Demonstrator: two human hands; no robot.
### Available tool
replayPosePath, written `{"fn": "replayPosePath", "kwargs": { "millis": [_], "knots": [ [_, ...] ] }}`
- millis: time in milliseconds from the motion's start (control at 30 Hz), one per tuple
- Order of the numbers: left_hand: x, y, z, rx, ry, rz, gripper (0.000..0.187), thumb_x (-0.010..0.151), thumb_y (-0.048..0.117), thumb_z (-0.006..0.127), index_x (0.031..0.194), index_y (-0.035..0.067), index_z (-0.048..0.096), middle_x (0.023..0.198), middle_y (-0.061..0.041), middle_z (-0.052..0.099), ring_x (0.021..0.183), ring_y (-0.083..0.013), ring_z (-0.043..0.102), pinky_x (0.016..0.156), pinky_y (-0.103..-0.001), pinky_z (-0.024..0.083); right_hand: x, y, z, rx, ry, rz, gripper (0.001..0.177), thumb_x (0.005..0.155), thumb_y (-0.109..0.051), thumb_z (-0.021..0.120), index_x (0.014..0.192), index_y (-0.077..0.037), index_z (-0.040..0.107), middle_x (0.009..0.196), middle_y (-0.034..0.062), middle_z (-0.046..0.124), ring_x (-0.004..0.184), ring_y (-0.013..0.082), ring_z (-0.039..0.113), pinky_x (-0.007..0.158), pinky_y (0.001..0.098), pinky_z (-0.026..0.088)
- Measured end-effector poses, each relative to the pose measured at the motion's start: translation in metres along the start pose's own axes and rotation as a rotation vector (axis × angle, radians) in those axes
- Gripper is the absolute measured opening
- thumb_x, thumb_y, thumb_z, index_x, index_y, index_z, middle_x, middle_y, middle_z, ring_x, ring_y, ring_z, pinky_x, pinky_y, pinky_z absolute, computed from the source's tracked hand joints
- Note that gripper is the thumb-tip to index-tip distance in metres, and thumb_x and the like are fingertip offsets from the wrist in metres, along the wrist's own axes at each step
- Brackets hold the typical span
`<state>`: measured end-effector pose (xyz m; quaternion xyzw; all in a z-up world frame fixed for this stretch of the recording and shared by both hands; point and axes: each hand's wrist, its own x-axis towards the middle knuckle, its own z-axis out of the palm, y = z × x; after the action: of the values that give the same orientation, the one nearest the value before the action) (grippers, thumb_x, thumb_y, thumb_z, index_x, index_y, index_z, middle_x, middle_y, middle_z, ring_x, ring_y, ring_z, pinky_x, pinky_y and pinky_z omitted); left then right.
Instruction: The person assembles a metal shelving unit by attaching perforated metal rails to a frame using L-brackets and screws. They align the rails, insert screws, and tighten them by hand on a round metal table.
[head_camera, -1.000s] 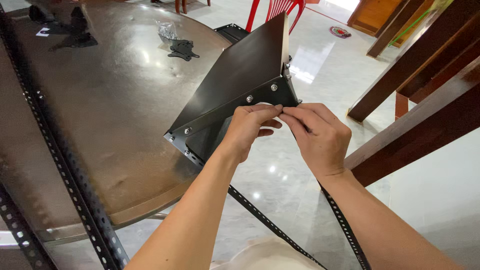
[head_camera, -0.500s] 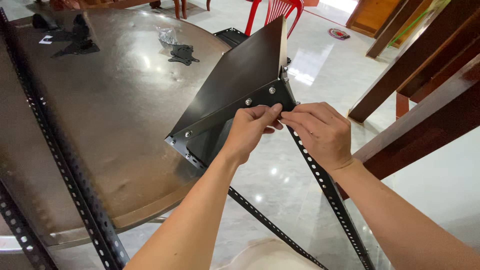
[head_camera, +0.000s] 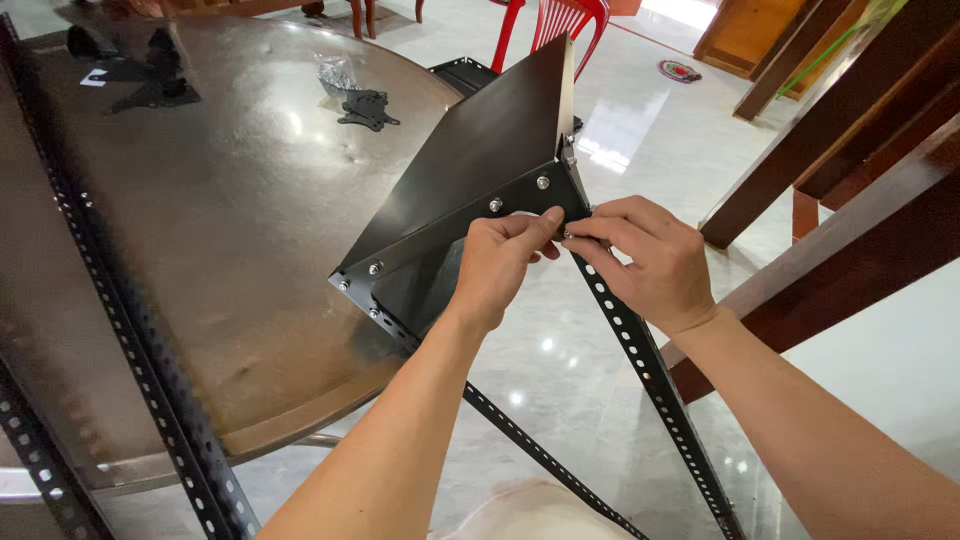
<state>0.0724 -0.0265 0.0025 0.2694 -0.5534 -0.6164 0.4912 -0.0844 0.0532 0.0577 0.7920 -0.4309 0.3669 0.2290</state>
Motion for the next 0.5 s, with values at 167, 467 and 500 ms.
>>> {"fn": "replayPosePath", "kwargs": {
  "millis": [167, 467, 500],
  "knots": [
    [-0.001, 0.000, 0.001, -0.047, 0.017, -0.006, 0.039, 0.091, 0.038, 0.071, 0.080, 0.002, 0.081, 0.071, -0.005, 0.071, 0.072, -0.0130, 0.062, 0.075, -0.031, 0.048, -0.005, -0.003, 0.007, -0.038, 0.037, 0.035, 0.017, 0.087, -0.009, 0.086, 0.102, -0.011, 0.079, 0.096, 0.0031, 0.069, 0.076, 0.0162, 0.067, 0.065, 0.0285, 0.055],
    [0.003, -0.003, 0.001, -0.050, 0.024, 0.004, 0.041, 0.091, 0.038, 0.072, 0.075, 0.001, 0.079, 0.068, -0.005, 0.070, 0.070, -0.0120, 0.061, 0.074, -0.030, 0.050, -0.005, -0.008, 0.009, -0.018, 0.050, 0.111, 0.019, 0.084, -0.013, 0.089, 0.096, -0.008, 0.075, 0.094, 0.0027, 0.069, 0.067, 0.0120, 0.065, 0.060, 0.0267, 0.052],
    [0.002, -0.003, 0.002, -0.062, 0.026, 0.006, 0.040, 0.091, 0.037, 0.072, 0.075, 0.001, 0.079, 0.068, -0.005, 0.070, 0.069, -0.0121, 0.061, 0.074, -0.030, 0.050, -0.005, -0.009, 0.008, -0.008, 0.056, 0.109, 0.020, 0.084, -0.012, 0.089, 0.099, -0.008, 0.076, 0.096, 0.0031, 0.070, 0.066, 0.0117, 0.064, 0.060, 0.0268, 0.052]
  ]
}}
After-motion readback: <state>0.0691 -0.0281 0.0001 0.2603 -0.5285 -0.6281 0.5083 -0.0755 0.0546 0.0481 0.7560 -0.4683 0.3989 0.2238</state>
